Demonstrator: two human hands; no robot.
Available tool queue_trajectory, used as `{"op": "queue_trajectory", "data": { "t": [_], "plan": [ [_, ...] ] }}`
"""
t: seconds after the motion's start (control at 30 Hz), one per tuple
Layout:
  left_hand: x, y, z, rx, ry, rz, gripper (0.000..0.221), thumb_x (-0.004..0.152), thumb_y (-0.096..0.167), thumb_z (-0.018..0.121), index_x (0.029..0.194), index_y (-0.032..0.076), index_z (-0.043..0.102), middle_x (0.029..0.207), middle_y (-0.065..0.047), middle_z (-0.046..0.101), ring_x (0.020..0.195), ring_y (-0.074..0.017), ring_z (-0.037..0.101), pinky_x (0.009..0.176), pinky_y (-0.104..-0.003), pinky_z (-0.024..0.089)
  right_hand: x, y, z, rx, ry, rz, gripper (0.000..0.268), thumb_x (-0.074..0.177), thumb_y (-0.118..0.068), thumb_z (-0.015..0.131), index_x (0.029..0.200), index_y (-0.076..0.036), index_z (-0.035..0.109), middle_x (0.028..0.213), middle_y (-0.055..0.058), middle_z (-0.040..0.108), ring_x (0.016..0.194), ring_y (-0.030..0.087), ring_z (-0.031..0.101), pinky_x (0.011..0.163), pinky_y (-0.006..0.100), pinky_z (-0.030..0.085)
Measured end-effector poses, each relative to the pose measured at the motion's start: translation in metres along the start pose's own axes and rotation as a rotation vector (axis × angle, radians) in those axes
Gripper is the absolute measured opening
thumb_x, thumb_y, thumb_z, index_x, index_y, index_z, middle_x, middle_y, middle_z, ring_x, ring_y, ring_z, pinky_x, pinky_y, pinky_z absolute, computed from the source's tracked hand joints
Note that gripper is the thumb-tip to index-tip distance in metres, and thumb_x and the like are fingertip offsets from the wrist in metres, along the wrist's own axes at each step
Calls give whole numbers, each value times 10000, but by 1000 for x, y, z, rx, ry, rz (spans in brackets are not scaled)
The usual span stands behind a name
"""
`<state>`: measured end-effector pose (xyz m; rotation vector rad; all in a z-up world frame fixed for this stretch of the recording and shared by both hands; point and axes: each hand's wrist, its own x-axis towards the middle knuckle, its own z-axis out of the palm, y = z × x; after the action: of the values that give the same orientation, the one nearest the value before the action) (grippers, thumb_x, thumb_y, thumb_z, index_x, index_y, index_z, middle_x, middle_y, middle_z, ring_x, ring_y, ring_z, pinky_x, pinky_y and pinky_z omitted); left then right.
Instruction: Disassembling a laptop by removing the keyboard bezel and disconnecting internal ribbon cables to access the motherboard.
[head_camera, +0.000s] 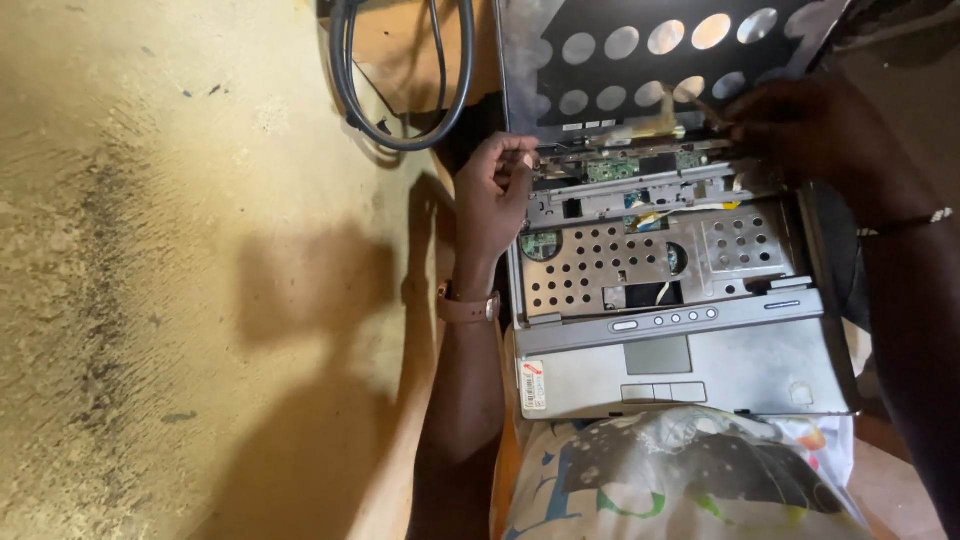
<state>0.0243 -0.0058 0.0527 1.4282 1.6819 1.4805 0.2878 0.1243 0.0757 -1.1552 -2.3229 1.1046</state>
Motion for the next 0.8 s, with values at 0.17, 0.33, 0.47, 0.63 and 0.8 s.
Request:
{"op": "queue_trajectory", "data": {
  "t": [0.17, 0.33, 0.47, 0.63, 0.8],
  "plan": [
    [0, 1, -1, 19, 11, 2, 129, 832, 115, 498, 929, 82, 576, 865, -42, 625, 731, -123, 570, 607, -232, 492, -12, -22, 2, 351, 107, 59, 80, 892, -74, 601, 958, -45, 566, 952, 47, 601, 860, 100, 566, 709, 190, 440],
    [-1, 20, -1, -13, 3, 50, 139, 848, 115, 478, 957, 88, 560, 903, -57, 630, 815, -140, 612, 684, -255, 500, -16, -62, -1, 454, 77, 145, 74, 916, -135, 554, 876, -72, 560, 863, -5, 572, 768, 62, 530, 668, 169, 366],
    [-3, 47, 0, -48, -2, 309, 186, 906, 176, 438, 1029, 49, 496, 962, -111, 583, 844, -180, 599, 736, -261, 532, -15, -65, 2, 362, 68, 107, 93, 867, -51, 572, 958, -54, 593, 934, 35, 608, 842, 99, 555, 777, 200, 420],
    [-16, 70, 15, 73, -73, 529, 298, 844, 182, 622, 1098, 103, 489, 1072, -60, 576, 985, -186, 581, 913, -316, 519, -18, -71, 7, 500, -84, -14, 114, 763, 8, 611, 865, -25, 572, 817, 71, 615, 731, 140, 578, 684, 244, 477],
    [-29, 94, 15, 119, -68, 497, 336, 771, 195, 696, 1034, 82, 521, 1026, -70, 605, 953, -194, 603, 863, -325, 513, -25, -76, 15, 692, -127, -22, 169, 713, 12, 620, 876, 4, 577, 787, 107, 620, 739, 166, 617, 678, 254, 531]
  ]
}}
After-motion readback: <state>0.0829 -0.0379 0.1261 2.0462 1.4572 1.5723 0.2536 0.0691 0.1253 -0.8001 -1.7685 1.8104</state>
